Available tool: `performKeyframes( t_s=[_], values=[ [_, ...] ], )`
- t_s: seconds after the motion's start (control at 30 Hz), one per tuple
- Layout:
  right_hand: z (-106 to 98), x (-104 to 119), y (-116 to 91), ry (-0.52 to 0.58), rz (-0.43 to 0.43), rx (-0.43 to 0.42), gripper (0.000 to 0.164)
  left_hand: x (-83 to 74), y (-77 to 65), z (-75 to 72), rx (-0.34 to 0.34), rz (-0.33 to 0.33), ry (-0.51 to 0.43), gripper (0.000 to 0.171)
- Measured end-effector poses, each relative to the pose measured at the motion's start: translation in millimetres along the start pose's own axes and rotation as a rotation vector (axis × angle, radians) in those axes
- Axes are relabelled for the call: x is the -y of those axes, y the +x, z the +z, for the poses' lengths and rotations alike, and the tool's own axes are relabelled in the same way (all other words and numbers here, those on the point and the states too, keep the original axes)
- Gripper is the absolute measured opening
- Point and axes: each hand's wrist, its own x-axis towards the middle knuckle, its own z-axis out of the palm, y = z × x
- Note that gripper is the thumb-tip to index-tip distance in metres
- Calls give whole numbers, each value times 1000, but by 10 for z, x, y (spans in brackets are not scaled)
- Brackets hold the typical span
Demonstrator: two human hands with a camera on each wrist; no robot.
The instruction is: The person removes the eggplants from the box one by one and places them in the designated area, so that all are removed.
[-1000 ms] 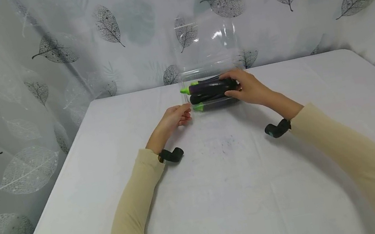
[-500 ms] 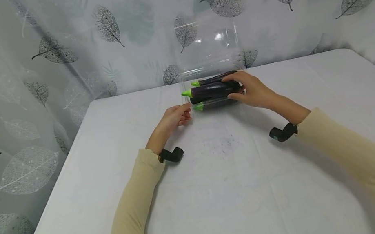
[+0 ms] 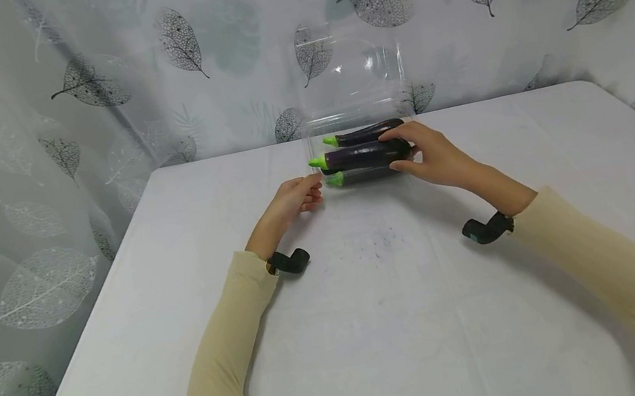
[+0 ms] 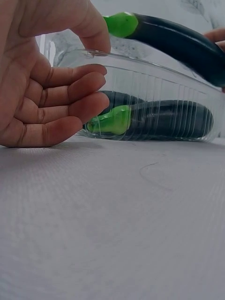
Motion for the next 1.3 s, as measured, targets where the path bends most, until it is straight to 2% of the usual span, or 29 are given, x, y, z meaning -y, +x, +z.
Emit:
performKeyframes(
  t_s=[0.47, 0.97, 1.17, 1.3],
  values=[
    [48, 6, -117, 7, -13, 2, 49, 3, 4, 10, -11, 9, -17, 34],
    [72, 37, -263, -8, -52, -16, 48, 8, 9, 7, -9, 9, -6, 39],
    [92, 44, -303, 3, -42, 16, 50, 12, 14, 9, -23, 3, -24, 27],
    [106, 45, -321, 9, -37, 34, 50, 19, 13, 2, -15, 6, -31, 26]
  ],
)
